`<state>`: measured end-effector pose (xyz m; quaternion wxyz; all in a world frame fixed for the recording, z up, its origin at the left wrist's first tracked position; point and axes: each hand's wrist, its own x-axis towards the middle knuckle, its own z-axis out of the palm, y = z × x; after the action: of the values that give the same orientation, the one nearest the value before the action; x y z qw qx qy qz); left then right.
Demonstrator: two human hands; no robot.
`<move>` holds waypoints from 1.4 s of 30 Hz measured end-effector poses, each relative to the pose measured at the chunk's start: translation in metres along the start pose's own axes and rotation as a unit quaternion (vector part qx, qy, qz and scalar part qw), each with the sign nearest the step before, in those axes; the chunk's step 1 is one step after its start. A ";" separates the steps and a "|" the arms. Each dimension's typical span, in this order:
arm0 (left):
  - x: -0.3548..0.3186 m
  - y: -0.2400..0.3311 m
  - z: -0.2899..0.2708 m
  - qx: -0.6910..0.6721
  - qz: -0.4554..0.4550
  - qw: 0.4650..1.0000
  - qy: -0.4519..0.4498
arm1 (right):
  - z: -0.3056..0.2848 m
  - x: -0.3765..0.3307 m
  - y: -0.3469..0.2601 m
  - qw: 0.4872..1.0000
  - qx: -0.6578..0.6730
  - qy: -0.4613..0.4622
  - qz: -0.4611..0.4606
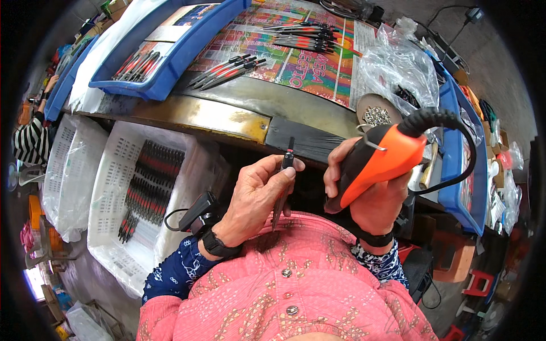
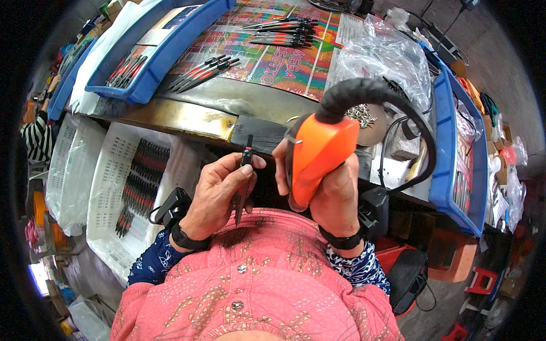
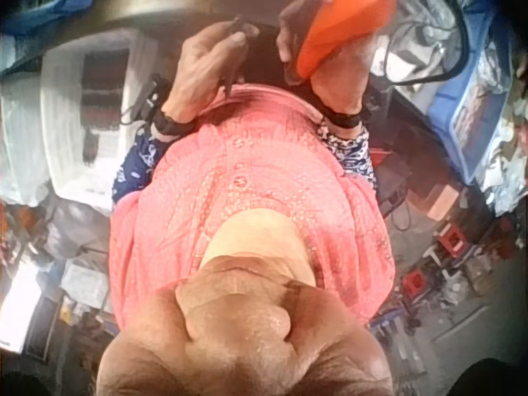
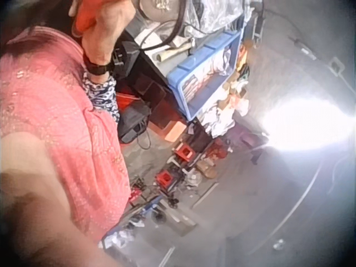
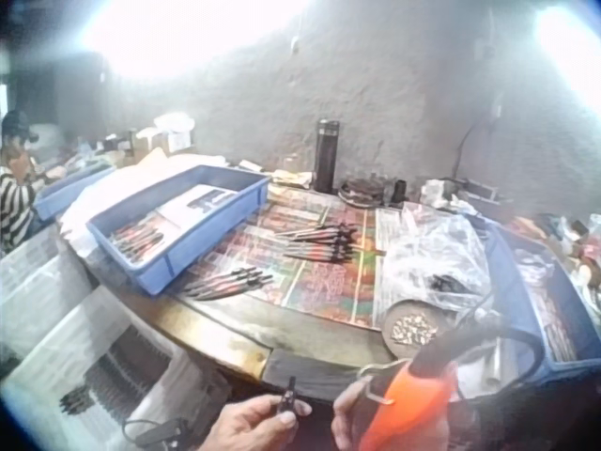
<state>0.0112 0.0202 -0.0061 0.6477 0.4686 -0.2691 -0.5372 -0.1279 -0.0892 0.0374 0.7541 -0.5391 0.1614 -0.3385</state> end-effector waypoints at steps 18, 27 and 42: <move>0.016 -0.003 0.019 -0.095 -0.132 0.987 0.001 | -0.007 0.029 -0.048 0.958 -0.070 -0.136 -0.241; 0.017 -0.006 0.022 -0.063 -0.116 0.991 0.018 | -0.001 0.041 -0.040 0.959 -0.042 -0.160 -0.232; 0.018 -0.010 0.019 -0.078 -0.108 0.991 0.005 | 0.010 0.042 -0.035 0.970 -0.057 -0.116 -0.204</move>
<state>-0.0047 -0.0025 -0.0098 0.6215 0.4456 -0.1714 -0.6212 -0.1037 -0.1175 0.0784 0.6506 -0.6387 -0.0214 -0.4103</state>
